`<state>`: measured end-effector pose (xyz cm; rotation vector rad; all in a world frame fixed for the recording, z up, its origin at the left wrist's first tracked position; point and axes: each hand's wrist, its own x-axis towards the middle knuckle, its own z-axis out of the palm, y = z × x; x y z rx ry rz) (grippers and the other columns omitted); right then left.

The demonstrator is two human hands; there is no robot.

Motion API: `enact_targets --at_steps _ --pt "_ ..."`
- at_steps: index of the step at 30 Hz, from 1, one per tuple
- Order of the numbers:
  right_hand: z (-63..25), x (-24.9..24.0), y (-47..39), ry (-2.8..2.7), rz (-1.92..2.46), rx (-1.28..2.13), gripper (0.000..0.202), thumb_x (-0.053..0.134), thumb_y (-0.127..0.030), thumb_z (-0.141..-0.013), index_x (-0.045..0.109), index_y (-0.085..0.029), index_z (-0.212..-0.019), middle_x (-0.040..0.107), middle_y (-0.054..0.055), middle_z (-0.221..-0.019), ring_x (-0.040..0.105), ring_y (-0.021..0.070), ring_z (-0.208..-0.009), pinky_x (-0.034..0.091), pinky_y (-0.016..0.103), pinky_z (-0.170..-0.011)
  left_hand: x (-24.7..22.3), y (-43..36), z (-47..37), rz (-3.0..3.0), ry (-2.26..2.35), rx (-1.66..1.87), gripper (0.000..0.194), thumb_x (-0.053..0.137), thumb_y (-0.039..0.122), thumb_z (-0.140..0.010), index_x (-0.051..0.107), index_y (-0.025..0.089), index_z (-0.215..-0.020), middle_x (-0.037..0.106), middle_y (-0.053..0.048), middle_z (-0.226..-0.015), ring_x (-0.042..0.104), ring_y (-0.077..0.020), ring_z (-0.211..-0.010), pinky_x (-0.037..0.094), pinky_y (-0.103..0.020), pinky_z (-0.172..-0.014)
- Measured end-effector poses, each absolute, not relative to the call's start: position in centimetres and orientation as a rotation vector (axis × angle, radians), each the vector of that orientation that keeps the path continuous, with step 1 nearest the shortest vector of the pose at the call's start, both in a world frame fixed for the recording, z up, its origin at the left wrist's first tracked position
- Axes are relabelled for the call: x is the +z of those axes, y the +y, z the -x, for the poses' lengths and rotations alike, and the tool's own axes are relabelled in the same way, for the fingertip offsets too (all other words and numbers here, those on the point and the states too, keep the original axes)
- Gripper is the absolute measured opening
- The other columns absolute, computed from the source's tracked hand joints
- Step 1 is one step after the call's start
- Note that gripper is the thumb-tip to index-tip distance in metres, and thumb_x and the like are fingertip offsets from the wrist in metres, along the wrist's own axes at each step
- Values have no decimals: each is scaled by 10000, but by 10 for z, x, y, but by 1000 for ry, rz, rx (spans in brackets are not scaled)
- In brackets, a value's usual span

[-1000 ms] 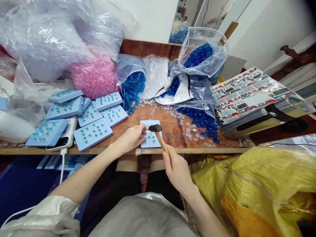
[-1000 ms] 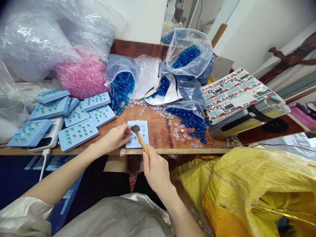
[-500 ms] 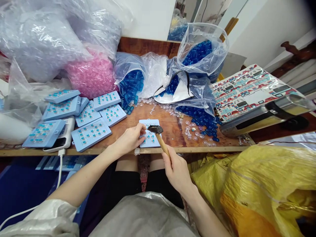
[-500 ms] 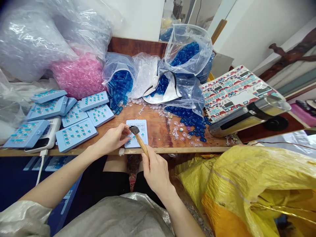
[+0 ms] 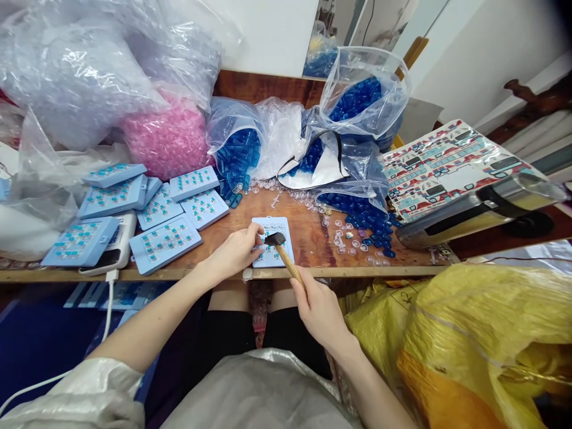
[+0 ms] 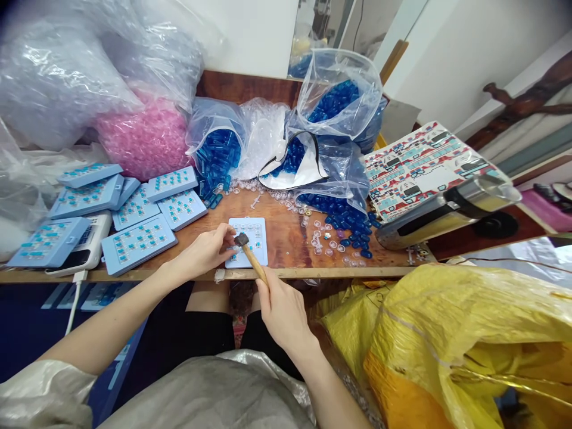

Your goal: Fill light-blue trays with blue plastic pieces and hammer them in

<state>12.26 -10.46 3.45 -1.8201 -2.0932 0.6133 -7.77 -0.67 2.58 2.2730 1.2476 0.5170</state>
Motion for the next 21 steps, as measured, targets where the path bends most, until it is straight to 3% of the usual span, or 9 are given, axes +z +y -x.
enact_targets --at_steps 4,8,13,21 --pt "-135 34 -105 -1909 1732 668 323 296 -291 -921 473 -203 -1176 676 56 -967 641 197 -832 444 268 -703 32 22 76 -2338 1203 542 215 536 228 -775 458 185 -970 606 -35 -918 593 -171 -842 469 -287 -749" --pt "-144 29 -107 -1838 1750 703 328 292 -303 -923 493 -188 -1154 674 59 -916 631 182 -779 447 259 -687 20 87 65 -2559 1436 545 258 412 85 -795 517 131 -1026 546 -121 -1066 507 -222 -1015 414 -364 -885" --pt "-149 23 -110 -1831 1760 709 330 311 -295 -916 505 -174 -1155 663 58 -876 625 174 -749 442 247 -643 3 139 54 -2631 1562 319 276 344 45 -810 589 92 -928 551 -157 -985 510 -252 -992 430 -384 -840" --pt "-153 20 -110 -1780 1770 692 352 316 -308 -907 523 -158 -1150 666 60 -805 630 177 -710 455 244 -614 27 46 67 -2208 1224 723 155 555 204 -757 612 159 -894 632 -26 -867 594 -142 -763 480 -265 -735"
